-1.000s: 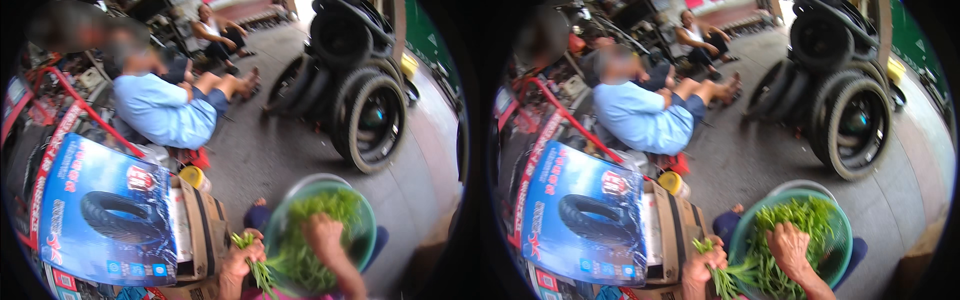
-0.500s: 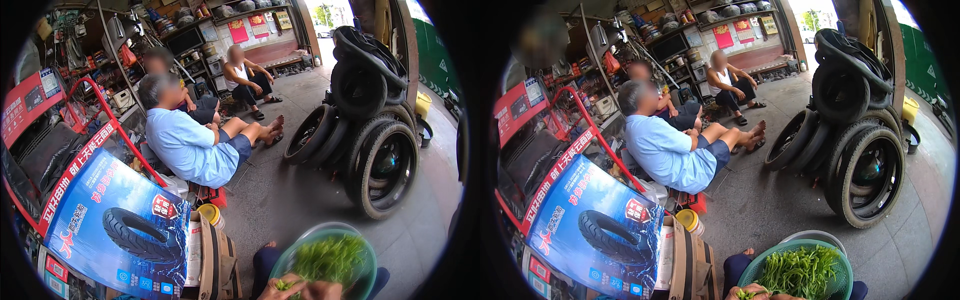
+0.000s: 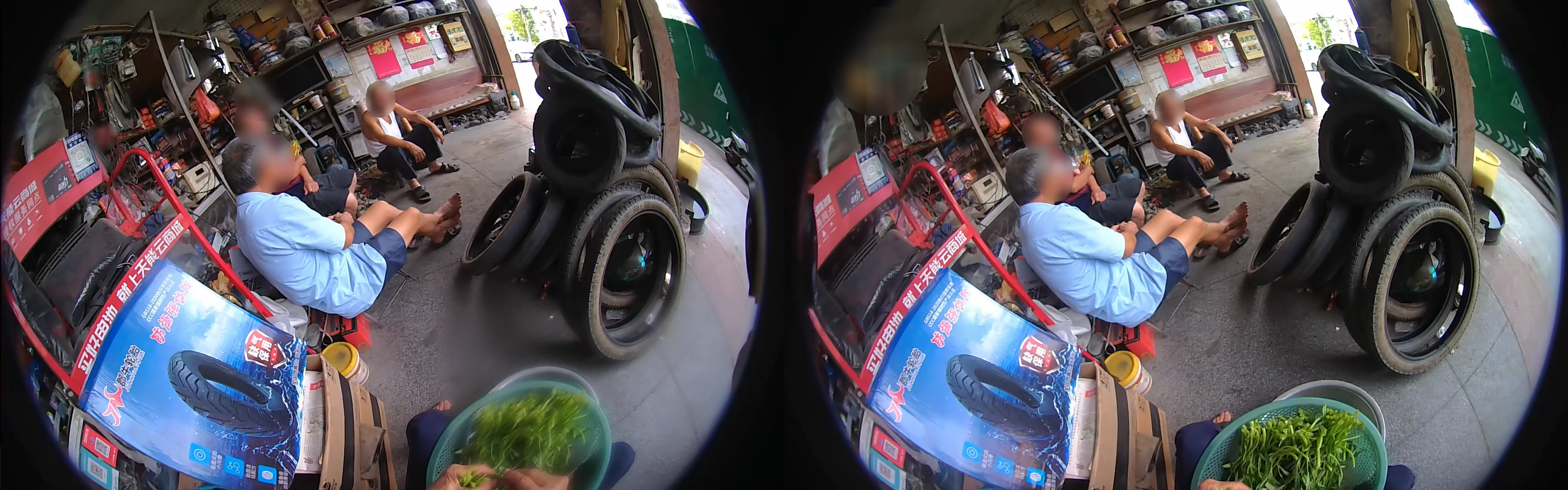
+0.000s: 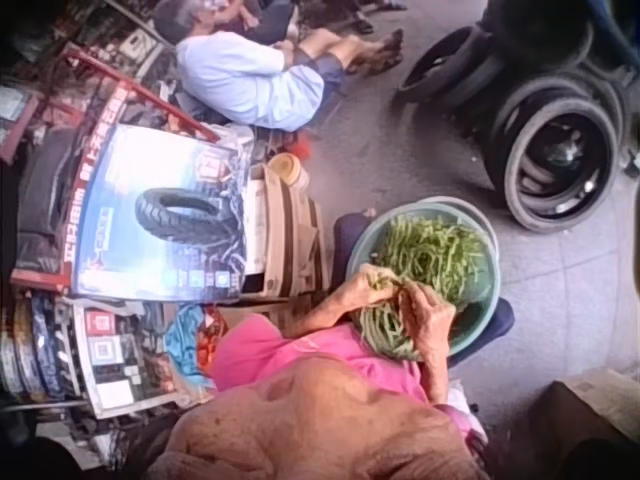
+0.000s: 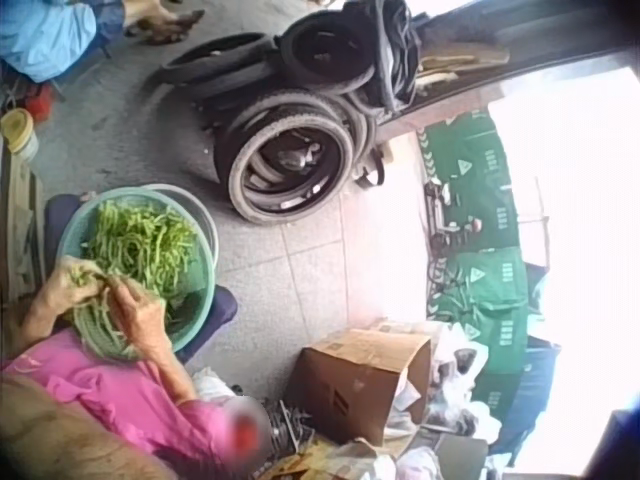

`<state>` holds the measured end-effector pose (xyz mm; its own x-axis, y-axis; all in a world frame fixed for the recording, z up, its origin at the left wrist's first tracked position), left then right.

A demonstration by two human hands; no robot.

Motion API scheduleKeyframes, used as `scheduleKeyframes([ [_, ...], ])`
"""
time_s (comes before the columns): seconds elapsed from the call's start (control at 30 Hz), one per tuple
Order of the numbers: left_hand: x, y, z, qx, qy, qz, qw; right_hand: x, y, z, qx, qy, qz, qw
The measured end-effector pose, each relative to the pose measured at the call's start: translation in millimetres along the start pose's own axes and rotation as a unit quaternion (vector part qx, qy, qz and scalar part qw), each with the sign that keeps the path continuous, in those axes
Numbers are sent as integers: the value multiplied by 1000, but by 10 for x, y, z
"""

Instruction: The person sits on the ground and sorts green leafy vegetables by hand, picking up stems from a green basket and placing them back into the basket. The task continues throughout the clip with repetitive handling of the vegetables.

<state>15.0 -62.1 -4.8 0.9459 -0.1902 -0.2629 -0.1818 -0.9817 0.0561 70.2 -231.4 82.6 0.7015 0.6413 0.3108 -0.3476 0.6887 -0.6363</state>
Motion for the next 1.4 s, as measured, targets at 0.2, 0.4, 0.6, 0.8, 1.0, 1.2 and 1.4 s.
scheduleKeyframes([
  [0.2,68,55,-46,51,-49,12,997,-10,-41,-120,-40,-13,3,999],
  [0.4,143,120,-78,204,-10,54,977,-42,-87,-247,-38,-29,99,994],
  [0.6,194,171,-237,263,11,50,963,-119,-78,-274,-51,-6,97,994],
  [0.8,157,238,-335,163,26,79,983,-101,1,-433,35,-13,-5,999],
  [1.0,-19,250,-266,18,-6,122,992,-441,-160,-560,-9,140,-103,985],
  [1.2,-448,-260,-203,-248,-31,19,968,-729,-156,-869,-173,287,-43,941],
  [1.4,-669,-601,-182,-287,34,-139,947,-197,53,-640,-84,161,-56,982],
])
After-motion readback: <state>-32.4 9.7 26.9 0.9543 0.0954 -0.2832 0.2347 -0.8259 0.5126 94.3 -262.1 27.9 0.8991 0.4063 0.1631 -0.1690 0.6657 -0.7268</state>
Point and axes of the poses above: each hand's wrist, its own x-axis towards the middle knuckle, its own y-axis out of the palm, z = x × y, the point moved 3 cm from there along x, towards the middle knuckle, and after that the axes turned 12 degrees about z, right-handed, at the moved point
